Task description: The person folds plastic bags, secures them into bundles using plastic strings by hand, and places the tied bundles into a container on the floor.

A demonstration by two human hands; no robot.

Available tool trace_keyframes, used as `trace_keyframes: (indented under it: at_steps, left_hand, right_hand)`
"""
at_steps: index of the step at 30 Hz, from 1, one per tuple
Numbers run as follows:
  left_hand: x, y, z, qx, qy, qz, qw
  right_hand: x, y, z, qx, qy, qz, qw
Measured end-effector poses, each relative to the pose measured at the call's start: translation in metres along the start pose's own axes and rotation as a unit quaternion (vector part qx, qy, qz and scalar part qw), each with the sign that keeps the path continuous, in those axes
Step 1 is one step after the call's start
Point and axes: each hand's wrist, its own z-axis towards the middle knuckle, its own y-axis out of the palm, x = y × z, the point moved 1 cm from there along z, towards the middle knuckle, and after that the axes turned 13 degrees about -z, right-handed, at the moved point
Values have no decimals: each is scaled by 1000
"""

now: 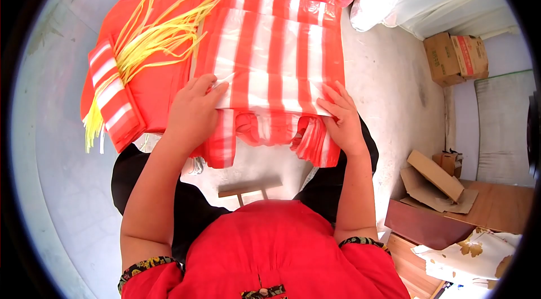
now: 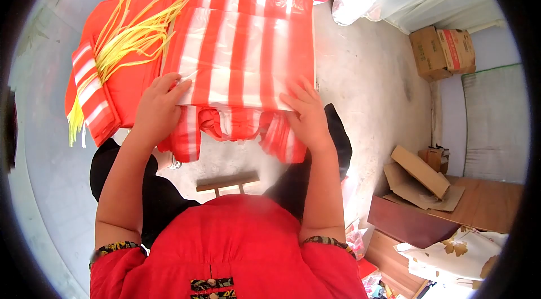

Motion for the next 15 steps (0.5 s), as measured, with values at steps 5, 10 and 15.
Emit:
trace_keyframes:
  at_steps: [5,10,15]
  left_hand:
    - [-3,-6,2,12,3,-9,1000]
    - [-7,-19,3,35,14,-79,996]
    - [-11,-23,-1,28,-39,-344,938]
  right_hand:
    - [9,2,-1,-4,3,15,1000]
    - [10,-10,-4,10,11,91,996]
    - [4,-25,-12,-23,180,437,881]
